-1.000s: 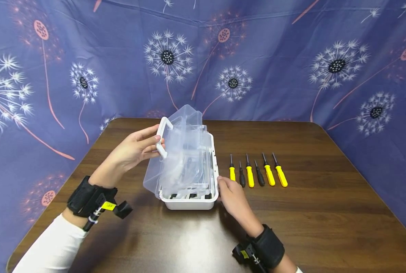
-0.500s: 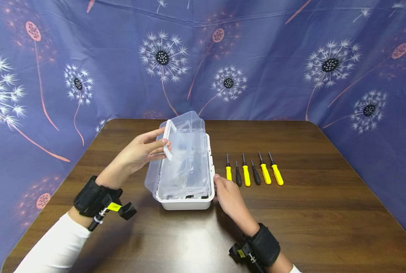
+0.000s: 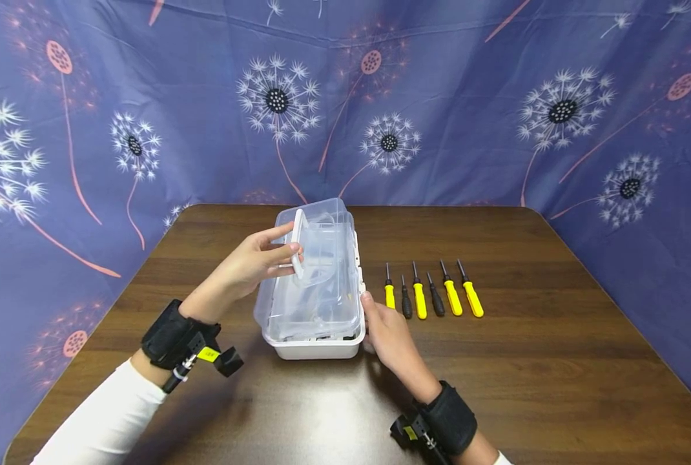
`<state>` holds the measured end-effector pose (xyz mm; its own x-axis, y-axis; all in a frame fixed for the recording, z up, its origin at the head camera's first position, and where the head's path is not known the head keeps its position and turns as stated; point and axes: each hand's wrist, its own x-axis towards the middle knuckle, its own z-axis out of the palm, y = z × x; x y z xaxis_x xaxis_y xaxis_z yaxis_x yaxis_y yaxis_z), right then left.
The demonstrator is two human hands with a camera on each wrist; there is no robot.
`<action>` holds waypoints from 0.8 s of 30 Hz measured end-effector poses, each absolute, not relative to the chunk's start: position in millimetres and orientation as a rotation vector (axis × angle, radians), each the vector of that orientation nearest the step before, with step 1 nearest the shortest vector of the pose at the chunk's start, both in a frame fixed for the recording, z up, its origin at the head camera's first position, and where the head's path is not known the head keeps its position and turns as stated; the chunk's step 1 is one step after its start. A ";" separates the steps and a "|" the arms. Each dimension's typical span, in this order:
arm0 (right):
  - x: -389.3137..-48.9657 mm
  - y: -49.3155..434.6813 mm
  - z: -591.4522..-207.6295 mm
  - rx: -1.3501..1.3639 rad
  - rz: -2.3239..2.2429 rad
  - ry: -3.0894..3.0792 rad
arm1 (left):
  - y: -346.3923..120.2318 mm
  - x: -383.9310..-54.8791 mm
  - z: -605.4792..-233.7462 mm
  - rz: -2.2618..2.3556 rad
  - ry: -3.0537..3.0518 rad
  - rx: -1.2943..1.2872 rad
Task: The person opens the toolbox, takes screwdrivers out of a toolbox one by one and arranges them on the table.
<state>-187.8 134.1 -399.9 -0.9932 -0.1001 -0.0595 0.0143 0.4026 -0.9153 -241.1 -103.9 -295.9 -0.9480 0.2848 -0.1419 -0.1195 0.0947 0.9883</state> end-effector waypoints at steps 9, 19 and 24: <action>-186.2 134.9 -400.4 -0.076 -1.598 2.569 | -94.6 -241.0 -300.5 1.898 2.088 0.206; -183.2 134.6 -404.6 -0.036 -1.648 2.537 | -83.3 -242.1 -307.0 1.841 2.142 0.250; -180.5 132.6 -406.0 -0.048 -1.695 2.535 | -80.0 -238.9 -308.7 1.830 2.162 0.269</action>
